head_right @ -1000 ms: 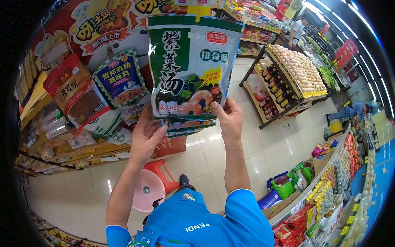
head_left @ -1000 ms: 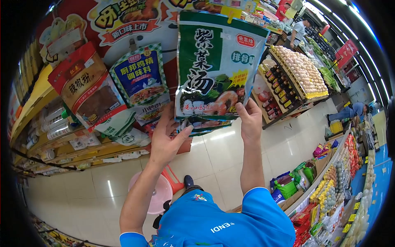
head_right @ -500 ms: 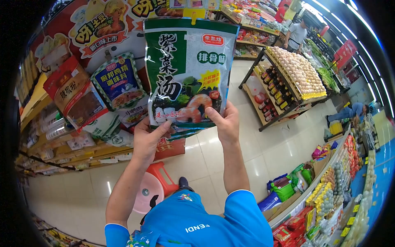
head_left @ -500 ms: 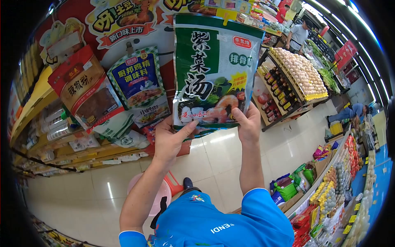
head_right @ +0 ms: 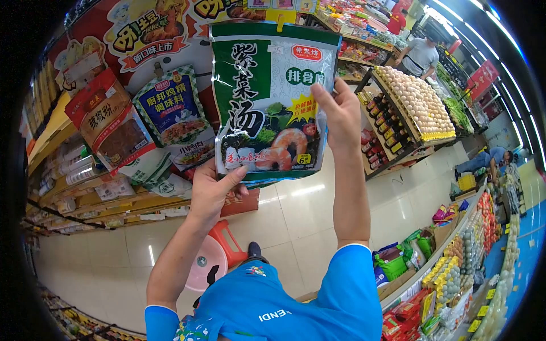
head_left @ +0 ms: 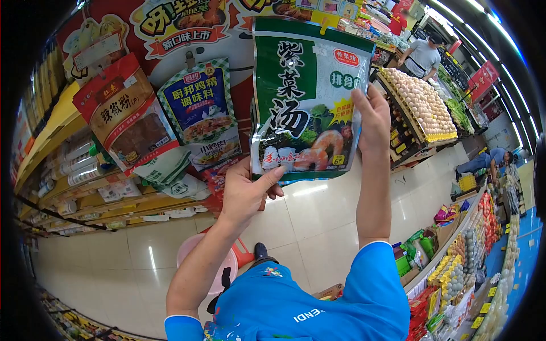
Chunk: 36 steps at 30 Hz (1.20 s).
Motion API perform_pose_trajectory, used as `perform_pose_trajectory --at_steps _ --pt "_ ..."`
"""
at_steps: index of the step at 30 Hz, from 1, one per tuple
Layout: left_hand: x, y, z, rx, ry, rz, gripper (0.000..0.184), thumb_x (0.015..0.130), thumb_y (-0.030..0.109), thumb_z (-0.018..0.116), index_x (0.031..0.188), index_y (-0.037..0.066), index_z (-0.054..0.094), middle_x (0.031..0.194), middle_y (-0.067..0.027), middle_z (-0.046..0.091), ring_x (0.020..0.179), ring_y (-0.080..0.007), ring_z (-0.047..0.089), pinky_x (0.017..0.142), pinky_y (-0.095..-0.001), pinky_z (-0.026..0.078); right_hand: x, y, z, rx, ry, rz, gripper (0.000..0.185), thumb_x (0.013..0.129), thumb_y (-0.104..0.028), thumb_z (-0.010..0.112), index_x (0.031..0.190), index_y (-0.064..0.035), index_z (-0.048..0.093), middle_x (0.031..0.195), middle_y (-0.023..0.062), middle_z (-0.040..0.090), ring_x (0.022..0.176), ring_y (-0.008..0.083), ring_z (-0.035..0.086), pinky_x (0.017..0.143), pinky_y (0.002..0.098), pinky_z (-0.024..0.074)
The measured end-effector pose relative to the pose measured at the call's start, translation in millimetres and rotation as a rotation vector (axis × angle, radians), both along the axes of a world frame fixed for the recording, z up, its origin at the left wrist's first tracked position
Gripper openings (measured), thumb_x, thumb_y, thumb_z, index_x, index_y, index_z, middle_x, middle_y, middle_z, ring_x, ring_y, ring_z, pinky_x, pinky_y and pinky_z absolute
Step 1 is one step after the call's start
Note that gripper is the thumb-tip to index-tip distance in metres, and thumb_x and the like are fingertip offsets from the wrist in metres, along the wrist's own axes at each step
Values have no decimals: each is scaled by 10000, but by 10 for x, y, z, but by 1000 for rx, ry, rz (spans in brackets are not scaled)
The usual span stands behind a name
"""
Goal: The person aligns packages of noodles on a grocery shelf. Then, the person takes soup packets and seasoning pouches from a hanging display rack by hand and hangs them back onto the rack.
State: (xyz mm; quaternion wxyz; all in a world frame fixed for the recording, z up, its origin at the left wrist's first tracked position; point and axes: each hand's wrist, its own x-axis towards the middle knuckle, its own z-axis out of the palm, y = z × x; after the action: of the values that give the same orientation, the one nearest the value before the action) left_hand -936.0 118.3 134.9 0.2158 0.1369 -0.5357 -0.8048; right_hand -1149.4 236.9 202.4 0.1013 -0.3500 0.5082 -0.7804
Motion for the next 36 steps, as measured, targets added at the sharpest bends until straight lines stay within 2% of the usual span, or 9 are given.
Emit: perform_pose_trajectory --at_steps 9,11,15,17,20,26,32,34,36 --pt "23 -13 42 34 19 -42 195 851 125 677 959 -14 595 802 -66 639 585 -120 594 536 -249 481 -230 -241 344 -73 -42 -12 251 854 -144 678 1031 20 608 921 93 678 748 103 633 659 222 503" --pt "21 -15 63 31 22 -43 192 852 121 675 961 -15 595 805 -67 639 588 -119 594 545 -252 486 -314 -265 357 -68 -50 63 233 832 -131 699 996 18 626 909 93 684 719 111 640 637 225 510" --pt "15 -23 121 31 60 -29 180 858 117 667 962 -12 596 807 -65 640 594 -119 595 554 -253 491 -363 -297 435 -88 -48 50 217 816 -116 711 975 14 639 897 100 686 714 129 651 638 245 532" --pt "12 -26 140 27 84 -24 179 859 118 667 961 -10 596 808 -65 640 597 -120 596 549 -252 490 -362 -301 487 -159 -209 117 220 813 -105 707 987 12 636 900 110 683 728 152 660 647 273 554" --pt "16 -33 161 42 87 -48 185 858 127 671 961 -7 595 807 -64 642 594 -117 597 537 -245 487 -424 -315 499 -151 -307 178 239 810 -104 707 1003 12 628 911 117 677 738 170 663 648 295 565" --pt "9 -39 81 53 74 -44 183 857 131 674 953 -4 597 791 -58 641 582 -109 598 519 -234 479 -415 -271 504 -73 -231 137 227 817 -85 671 1015 10 615 934 119 672 762 175 662 683 289 560" --pt "48 -22 -39 -38 -32 -106 265 822 211 725 933 -8 625 803 -55 653 665 -106 608 603 -244 482 -338 -144 478 -72 -241 188 178 832 -68 643 999 -8 632 931 101 681 780 155 661 699 272 549" --pt "80 -24 -103 -164 -71 -177 313 799 274 747 912 -2 652 824 -41 653 722 -91 585 657 -240 457 -236 -93 445 -38 -205 111 161 833 -79 652 981 -17 643 919 91 686 783 144 661 696 268 544" --pt "131 -36 -114 -167 -103 -210 343 796 303 748 919 -7 665 832 -32 650 749 -80 560 674 -237 436 -148 -57 370 -24 -218 103 140 830 -85 662 956 -25 654 902 86 692 765 141 663 705 264 538"
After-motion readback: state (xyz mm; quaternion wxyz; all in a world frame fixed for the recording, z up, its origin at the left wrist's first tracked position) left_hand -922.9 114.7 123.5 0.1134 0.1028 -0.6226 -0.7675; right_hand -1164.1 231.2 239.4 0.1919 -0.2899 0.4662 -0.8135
